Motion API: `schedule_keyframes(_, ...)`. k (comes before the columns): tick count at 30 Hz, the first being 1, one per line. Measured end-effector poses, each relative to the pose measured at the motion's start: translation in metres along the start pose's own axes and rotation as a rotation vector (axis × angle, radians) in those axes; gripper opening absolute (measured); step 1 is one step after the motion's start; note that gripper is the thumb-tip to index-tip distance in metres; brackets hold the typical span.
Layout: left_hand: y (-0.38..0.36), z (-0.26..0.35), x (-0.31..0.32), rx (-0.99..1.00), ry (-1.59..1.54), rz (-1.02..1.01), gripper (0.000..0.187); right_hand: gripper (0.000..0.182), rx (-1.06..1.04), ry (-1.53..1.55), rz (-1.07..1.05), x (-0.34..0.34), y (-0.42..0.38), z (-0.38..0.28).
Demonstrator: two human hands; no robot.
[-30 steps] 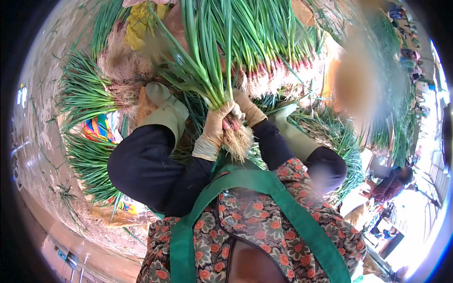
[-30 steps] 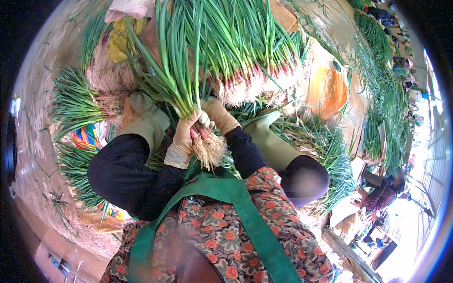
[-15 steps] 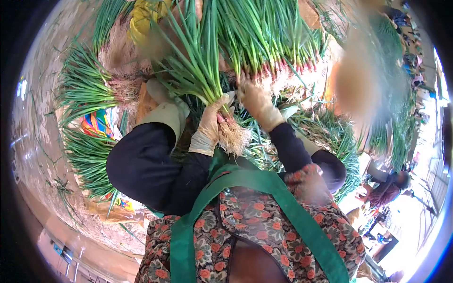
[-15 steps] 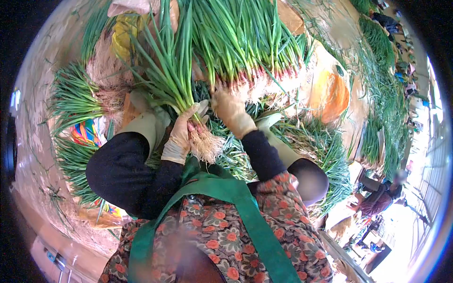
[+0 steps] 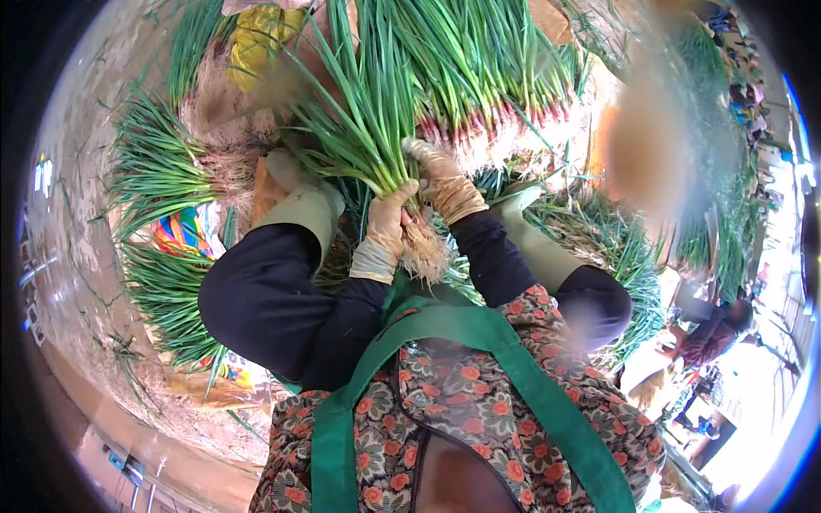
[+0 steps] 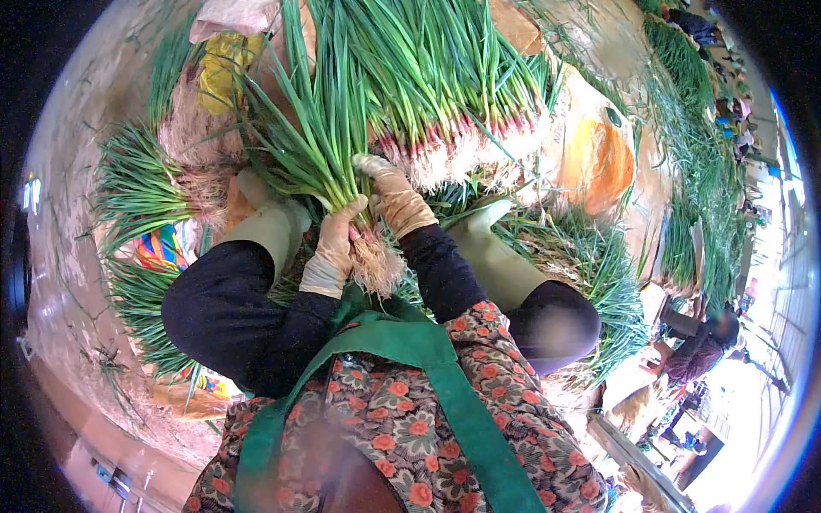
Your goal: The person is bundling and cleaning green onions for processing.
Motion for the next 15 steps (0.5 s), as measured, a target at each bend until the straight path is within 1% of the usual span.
schedule_keyframes(1, -0.003, 0.003, 0.003, -0.008, -0.048, 0.007, 0.023, 0.023, 0.344, 0.536, 0.133, -0.005, 0.001, 0.010)
schedule_keyframes(3, -0.008, 0.012, 0.013, -0.025, -0.150, 0.012, 0.023, 0.017, 0.217, 0.801, 0.262, -0.014, 0.006, 0.030)
schedule_keyframes(4, -0.007, 0.009, 0.011, -0.011, -0.182, -0.011, 0.020, 0.019, 0.193, 1.002, 0.138, -0.018, 0.007, 0.041)
schedule_keyframes(5, -0.006, 0.009, 0.014, -0.049, -0.256, -0.084, 0.018, 0.023, 0.166, 1.195, 0.007, -0.016, 0.005, 0.039)
schedule_keyframes(6, -0.006, 0.010, 0.016, -0.086, -0.329, -0.153, 0.017, 0.022, 0.117, 1.233, -0.109, -0.023, 0.005, 0.030)
schedule_keyframes(7, -0.007, 0.010, 0.017, -0.120, -0.401, -0.221, 0.016, 0.021, 0.073, 1.186, 0.054, -0.031, 0.003, 0.029)
schedule_keyframes(8, -0.011, 0.017, 0.021, -0.103, -0.519, -0.288, 0.014, 0.021, 0.141, 0.876, 0.015, -0.051, 0.008, 0.024)
schedule_keyframes(9, -0.009, 0.021, 0.020, -0.061, -0.537, -0.309, 0.018, 0.020, 0.199, 0.563, -0.024, -0.071, 0.017, 0.023)
schedule_keyframes(11, -0.017, 0.036, 0.021, 0.017, -0.460, -0.245, 0.022, 0.024, -0.049, -0.334, -0.031, -0.070, 0.024, 0.035)
schedule_keyframes(12, -0.017, 0.041, 0.021, 0.029, -0.386, -0.246, 0.024, 0.027, -0.170, -0.781, -0.035, -0.064, 0.024, 0.042)
schedule_keyframes(13, -0.017, 0.042, 0.019, 0.031, -0.312, -0.243, 0.026, 0.029, -0.144, -0.768, -0.012, -0.068, 0.024, 0.050)
schedule_keyframes(14, -0.010, 0.032, 0.015, 0.097, -0.228, -0.161, 0.028, 0.031, -0.073, -0.633, 0.020, -0.051, 0.017, 0.027)
schedule_keyframes(15, -0.001, 0.016, 0.003, 0.022, -0.147, -0.141, 0.029, 0.033, 0.018, -0.511, 0.056, -0.035, 0.010, 0.006)
Point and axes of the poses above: each hand's wrist, its own y-axis towards the middle knuckle, its own x-axis out of the palm, z = x × y, the point moved 3 cm from there along y, towards the middle knuckle, and after that the axes turned 9 degrees about x, right-handed, at the moved point
